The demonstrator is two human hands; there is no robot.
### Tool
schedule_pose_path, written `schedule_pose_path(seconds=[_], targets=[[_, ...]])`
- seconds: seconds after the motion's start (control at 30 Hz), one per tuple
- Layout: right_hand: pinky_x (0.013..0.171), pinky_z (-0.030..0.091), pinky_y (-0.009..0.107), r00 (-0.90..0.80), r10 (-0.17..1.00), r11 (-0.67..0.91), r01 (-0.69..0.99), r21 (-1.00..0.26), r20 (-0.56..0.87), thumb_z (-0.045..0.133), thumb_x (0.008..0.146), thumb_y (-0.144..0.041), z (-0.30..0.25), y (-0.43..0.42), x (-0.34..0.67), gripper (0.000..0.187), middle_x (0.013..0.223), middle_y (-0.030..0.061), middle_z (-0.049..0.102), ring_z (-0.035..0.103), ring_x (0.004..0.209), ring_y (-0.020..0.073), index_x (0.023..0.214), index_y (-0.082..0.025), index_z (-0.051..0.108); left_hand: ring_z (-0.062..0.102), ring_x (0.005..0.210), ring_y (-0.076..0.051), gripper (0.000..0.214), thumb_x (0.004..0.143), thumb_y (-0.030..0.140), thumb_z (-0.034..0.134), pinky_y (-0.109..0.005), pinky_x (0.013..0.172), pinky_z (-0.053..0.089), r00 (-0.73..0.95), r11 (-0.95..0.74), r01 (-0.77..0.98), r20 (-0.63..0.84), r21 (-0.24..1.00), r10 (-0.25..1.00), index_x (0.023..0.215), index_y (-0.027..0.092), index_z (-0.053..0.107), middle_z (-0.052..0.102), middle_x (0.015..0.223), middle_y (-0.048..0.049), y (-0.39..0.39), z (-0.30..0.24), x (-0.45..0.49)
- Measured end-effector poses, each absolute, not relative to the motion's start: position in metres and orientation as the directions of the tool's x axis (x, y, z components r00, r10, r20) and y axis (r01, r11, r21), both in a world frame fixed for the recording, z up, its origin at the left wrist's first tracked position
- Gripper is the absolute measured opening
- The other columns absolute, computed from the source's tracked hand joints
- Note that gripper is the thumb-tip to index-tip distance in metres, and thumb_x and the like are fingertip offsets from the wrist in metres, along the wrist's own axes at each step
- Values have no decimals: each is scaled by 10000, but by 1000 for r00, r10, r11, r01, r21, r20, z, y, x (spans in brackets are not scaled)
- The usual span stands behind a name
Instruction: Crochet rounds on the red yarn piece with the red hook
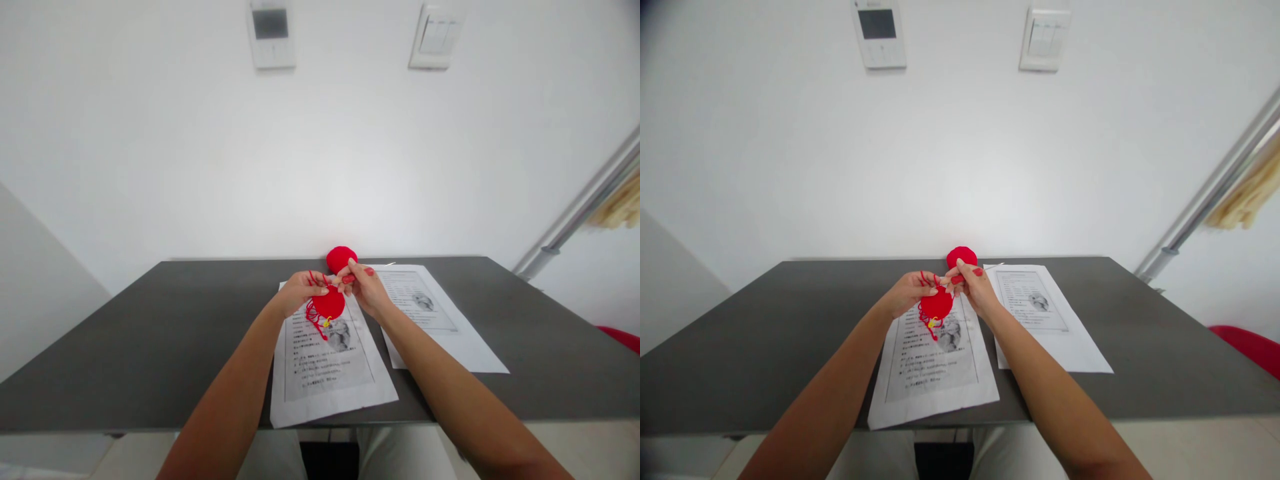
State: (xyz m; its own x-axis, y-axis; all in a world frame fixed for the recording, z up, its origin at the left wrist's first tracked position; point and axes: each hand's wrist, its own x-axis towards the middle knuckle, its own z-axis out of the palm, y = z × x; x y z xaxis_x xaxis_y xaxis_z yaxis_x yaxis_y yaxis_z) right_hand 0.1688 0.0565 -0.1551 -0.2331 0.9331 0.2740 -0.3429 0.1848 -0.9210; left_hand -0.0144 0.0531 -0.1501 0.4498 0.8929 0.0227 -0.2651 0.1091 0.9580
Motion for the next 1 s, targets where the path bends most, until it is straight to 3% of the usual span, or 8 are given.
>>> schedule_pose_path(seconds=[0.23, 0.37, 0.6, 0.73, 1.0], targets=[[800, 513, 296, -325, 839, 388, -205, -899, 436, 754, 764, -385, -149, 53, 183, 168, 842, 28, 758, 671, 827, 173, 746, -218, 758, 645, 635, -118, 338, 487, 194, 908, -237, 641, 474, 450, 158, -295, -9, 942, 893, 757, 132, 715, 730, 715, -22, 51, -145, -17], [884, 505, 346, -366, 796, 478, -108, -872, 482, 743, 787, -344, -146, 50, 186, 118, 890, 37, 768, 690, 895, 200, 816, -236, 778, 651, 639, -114, 336, 488, 185, 904, -236, 661, 482, 445, 171, -300, -21, 938, 895, 764, 136, 717, 728, 700, -13, 52, -146, -17], [910, 512, 389, -381, 759, 574, 8, -819, 528, 738, 792, -310, -145, 44, 183, 113, 950, 57, 776, 703, 923, 227, 875, -254, 792, 661, 679, -141, 359, 472, 212, 910, -265, 700, 483, 442, 183, -257, -54, 949, 896, 770, 133, 727, 739, 739, -40, 56, -149, -21], [852, 535, 364, -349, 777, 568, 31, -822, 524, 715, 814, -298, -149, 45, 179, 111, 912, 47, 780, 710, 870, 213, 881, -250, 790, 626, 638, -125, 343, 529, 260, 898, -263, 679, 456, 429, 168, -193, -71, 967, 900, 802, 126, 737, 731, 726, -37, 59, -151, -23], [773, 573, 322, -310, 813, 493, -86, -866, 493, 710, 826, -399, -151, 49, 178, 208, 800, 32, 759, 703, 764, 170, 885, -209, 771, 619, 670, -142, 361, 629, 358, 853, -286, 726, 439, 440, 131, -65, -90, 989, 894, 876, 113, 759, 746, 771, -62, 60, -151, -26]])
